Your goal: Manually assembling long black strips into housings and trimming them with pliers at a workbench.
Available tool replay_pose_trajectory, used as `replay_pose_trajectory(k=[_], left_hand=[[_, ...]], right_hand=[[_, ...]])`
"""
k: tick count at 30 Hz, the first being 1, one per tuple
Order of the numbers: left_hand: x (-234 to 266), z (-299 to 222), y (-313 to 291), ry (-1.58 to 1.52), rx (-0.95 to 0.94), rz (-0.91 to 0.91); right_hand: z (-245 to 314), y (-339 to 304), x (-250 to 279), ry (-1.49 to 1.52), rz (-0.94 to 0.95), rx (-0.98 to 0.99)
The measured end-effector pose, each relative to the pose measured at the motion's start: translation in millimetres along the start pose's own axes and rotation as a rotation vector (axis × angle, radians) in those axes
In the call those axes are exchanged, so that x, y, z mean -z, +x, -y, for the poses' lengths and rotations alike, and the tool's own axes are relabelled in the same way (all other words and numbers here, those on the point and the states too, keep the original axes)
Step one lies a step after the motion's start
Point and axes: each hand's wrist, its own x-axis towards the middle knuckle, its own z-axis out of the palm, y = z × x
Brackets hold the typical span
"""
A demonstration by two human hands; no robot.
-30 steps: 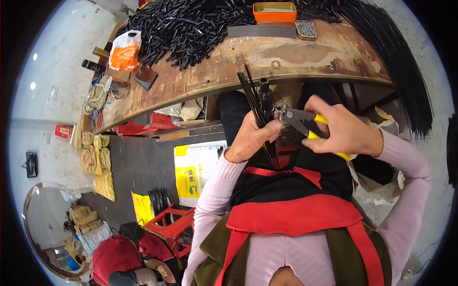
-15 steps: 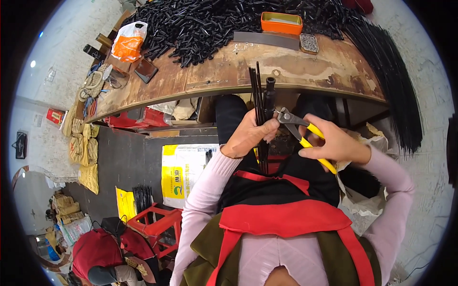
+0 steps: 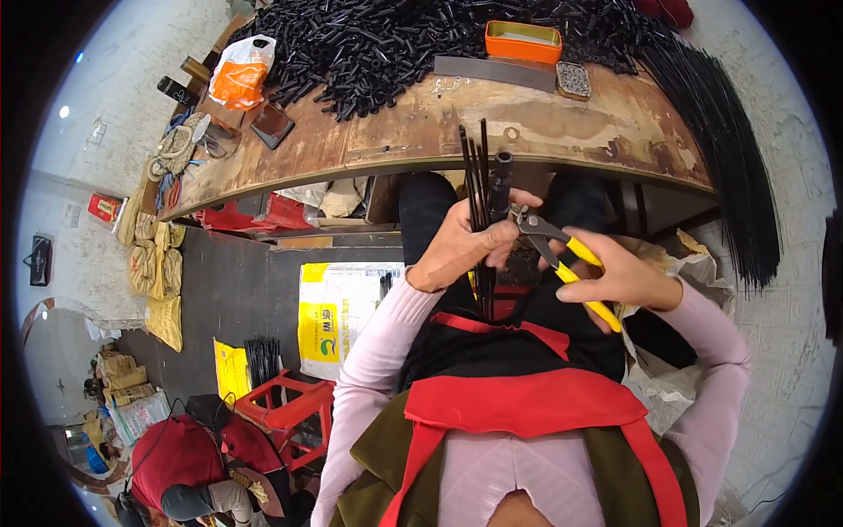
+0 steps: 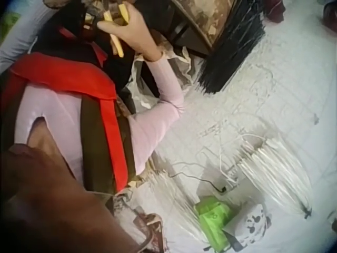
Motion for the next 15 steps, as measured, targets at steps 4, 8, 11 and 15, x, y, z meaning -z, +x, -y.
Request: replay_pose_trajectory(k=[4, 8, 11, 15], left_hand=[[-12, -16, -1, 0.157, 0.005, -0.105], [-12, -13, -1, 0.084, 0.003, -0.071], [-8, -16, -4, 0.066, 0.039, 0.005], [-5, -15, -5, 0.024, 0.123, 0.154]], right_hand=[[-16, 5, -18, -0.450, -0.616, 0.489], [-21, 4, -11, -1.062, -0.690, 0.638], [13, -11, -6, -0.126, -0.170, 0.082], [-14, -4, -6, 0.486, 0.310, -0.161]])
